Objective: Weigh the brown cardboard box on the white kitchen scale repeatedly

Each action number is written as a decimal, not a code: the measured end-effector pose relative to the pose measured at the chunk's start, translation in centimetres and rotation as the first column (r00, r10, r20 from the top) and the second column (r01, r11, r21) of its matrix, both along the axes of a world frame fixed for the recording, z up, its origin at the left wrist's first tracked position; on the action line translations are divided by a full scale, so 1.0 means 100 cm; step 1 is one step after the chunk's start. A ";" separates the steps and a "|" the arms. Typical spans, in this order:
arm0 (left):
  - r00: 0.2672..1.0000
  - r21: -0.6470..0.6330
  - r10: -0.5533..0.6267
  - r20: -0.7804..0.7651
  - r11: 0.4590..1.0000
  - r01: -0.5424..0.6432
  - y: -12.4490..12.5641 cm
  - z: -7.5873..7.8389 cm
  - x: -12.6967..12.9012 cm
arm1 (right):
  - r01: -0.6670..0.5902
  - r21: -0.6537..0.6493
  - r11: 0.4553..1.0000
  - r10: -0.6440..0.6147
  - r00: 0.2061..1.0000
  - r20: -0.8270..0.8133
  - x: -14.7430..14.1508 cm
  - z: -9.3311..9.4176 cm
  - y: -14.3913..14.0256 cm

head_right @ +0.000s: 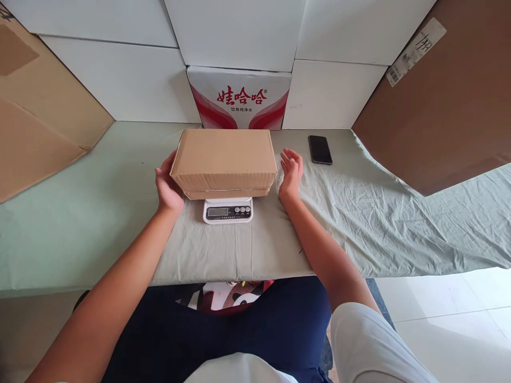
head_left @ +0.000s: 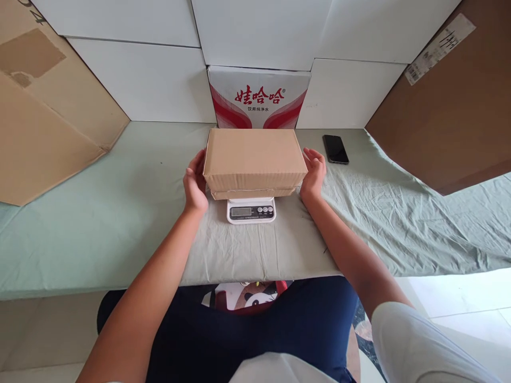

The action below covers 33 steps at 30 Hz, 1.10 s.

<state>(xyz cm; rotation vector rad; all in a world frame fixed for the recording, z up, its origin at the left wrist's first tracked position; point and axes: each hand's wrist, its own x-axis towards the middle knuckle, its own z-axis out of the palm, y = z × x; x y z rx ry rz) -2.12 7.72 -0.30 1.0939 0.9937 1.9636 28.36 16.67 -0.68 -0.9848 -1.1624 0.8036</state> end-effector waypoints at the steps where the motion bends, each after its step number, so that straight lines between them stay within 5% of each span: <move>1: 1.000 0.021 0.007 -0.018 1.000 -0.007 -0.003 0.001 0.002 | 0.011 0.002 1.000 -0.011 0.998 -0.058 -0.001 0.004 -0.003; 4: 0.998 0.084 0.025 -0.064 0.996 -0.020 -0.008 0.004 0.008 | -0.018 0.036 0.999 0.022 0.991 -0.135 -0.004 0.015 -0.013; 10: 0.984 0.207 0.104 -0.147 0.976 -0.073 -0.013 0.007 0.016 | -0.174 -0.048 0.984 0.173 0.985 -0.029 -0.022 0.024 -0.039; 19: 0.953 0.202 0.159 -0.258 0.973 -0.108 -0.019 0.005 0.019 | -0.061 -0.004 0.998 0.060 0.993 -0.102 -0.042 0.020 -0.069; 23: 0.937 0.199 0.143 -0.317 0.977 -0.081 -0.017 -0.001 0.015 | -0.110 -0.037 0.993 0.101 0.975 -0.199 -0.048 0.017 -0.073; 33: 0.885 0.251 0.237 -0.401 0.957 -0.142 -0.013 0.015 0.017 | -0.143 0.184 0.972 0.137 0.990 0.044 -0.037 0.008 -0.056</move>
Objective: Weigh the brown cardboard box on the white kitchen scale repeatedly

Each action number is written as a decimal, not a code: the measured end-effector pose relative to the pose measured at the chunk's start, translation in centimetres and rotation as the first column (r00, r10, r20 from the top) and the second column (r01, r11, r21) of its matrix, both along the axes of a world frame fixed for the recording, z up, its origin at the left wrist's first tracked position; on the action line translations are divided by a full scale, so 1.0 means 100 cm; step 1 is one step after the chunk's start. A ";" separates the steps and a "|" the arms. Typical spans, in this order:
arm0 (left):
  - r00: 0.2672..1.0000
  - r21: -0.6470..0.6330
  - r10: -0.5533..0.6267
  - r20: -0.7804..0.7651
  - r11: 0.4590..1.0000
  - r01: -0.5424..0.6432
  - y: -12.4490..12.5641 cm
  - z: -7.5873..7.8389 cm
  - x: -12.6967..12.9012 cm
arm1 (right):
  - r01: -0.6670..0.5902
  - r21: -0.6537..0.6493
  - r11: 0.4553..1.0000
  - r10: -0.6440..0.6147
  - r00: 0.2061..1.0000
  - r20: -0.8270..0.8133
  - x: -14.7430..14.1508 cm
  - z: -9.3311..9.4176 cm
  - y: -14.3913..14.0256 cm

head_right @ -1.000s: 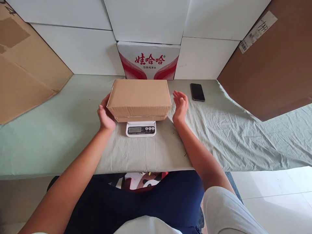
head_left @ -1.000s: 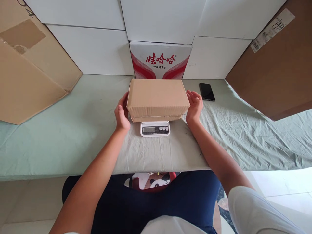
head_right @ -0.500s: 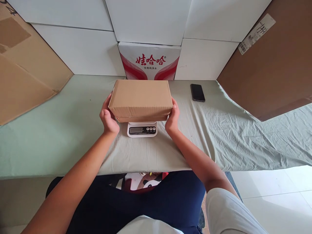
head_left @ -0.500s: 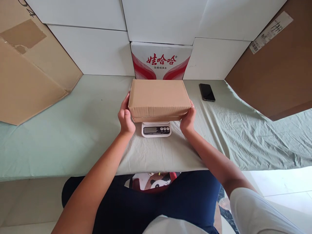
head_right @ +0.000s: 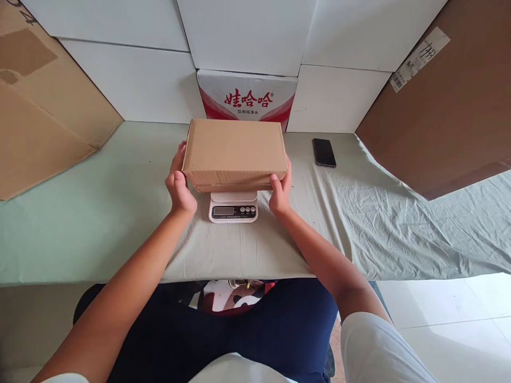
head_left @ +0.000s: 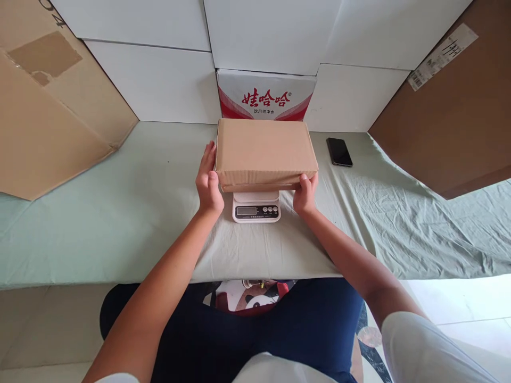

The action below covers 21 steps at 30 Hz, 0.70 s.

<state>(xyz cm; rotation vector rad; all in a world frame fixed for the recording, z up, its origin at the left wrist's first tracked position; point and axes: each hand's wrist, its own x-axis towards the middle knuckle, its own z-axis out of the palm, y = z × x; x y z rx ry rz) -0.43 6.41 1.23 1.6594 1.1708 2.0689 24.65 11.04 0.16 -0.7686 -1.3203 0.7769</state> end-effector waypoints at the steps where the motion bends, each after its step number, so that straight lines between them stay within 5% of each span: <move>1: 1.000 -0.009 -0.003 0.007 1.000 0.003 0.004 0.003 0.000 | -0.012 0.011 1.000 0.012 1.000 0.005 -0.001 0.002 0.006; 7: 0.984 -0.113 -0.069 0.165 0.990 0.088 0.067 0.014 -0.005 | -0.090 0.093 0.992 0.092 0.995 -0.027 -0.024 0.027 0.060; 12: 0.947 -0.175 -0.134 0.294 0.966 0.191 0.123 -0.002 -0.006 | -0.075 -0.001 0.997 0.075 0.991 -0.107 -0.037 0.019 0.106; 17: 0.931 -0.270 -0.077 0.357 0.946 0.181 0.138 -0.031 -0.012 | -0.153 -0.084 0.985 0.146 0.986 -0.083 -0.037 -0.002 0.121; 21: 0.906 -0.344 -0.123 0.404 0.898 0.276 0.137 -0.039 -0.018 | -0.180 -0.116 0.977 0.170 0.982 -0.085 -0.034 -0.003 0.118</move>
